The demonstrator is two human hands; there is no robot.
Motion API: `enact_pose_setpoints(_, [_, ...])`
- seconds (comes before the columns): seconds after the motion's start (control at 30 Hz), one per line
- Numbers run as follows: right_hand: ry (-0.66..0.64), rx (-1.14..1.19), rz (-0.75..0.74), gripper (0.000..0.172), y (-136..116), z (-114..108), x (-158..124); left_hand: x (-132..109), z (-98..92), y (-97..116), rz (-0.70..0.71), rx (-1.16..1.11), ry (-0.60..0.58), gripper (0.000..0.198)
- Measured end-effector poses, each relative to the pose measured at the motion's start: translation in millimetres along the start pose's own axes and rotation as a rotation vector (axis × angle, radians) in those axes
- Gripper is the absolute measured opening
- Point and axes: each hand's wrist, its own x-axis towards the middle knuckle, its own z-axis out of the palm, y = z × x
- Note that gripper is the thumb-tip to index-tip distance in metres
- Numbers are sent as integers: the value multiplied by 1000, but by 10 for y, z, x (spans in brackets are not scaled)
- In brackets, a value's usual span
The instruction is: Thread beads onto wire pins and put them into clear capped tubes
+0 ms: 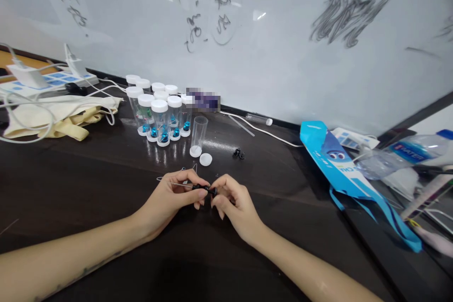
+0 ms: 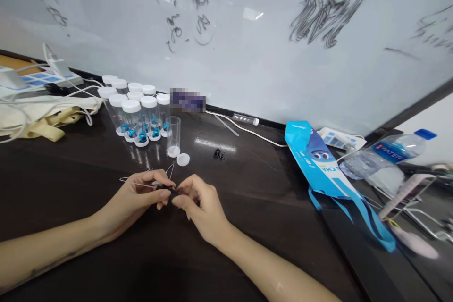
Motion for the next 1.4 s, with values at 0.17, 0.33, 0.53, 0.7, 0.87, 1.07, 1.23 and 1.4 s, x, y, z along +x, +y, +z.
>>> enact_pose_setpoints(0.17, [-8,-44,12,38,2,-18,-9,4,9,19,6,-15,3,13])
enact_pose_setpoints(0.33, [12,-58,20,25,-11,-17,0,14,6,17,-1,-18,9,12])
enact_pose_setpoints(0.53, [68,-26,3,18,25,-21,5,15,1,10,3,-28,-1,12])
enact_pose_setpoints(0.7, [0,-34,-10,28,16,-27,-12,13,2,7,-1,-12,-34,12])
enact_pose_setpoints(0.87, [-15,-107,-34,39,31,-32,-27,-2,6,13,4,0,-84,11])
enact_pose_setpoints(1.07, [-7,-133,-47,33,27,-32,-23,2,-2,4,8,0,-78,12])
enact_pose_setpoints(1.23, [53,-79,-37,12,24,-14,-8,26,-11,-12,-3,-26,-39,11])
enact_pose_setpoints(1.4, [90,-50,-64,9,35,-9,-6,26,-7,-7,-1,-28,-43,10])
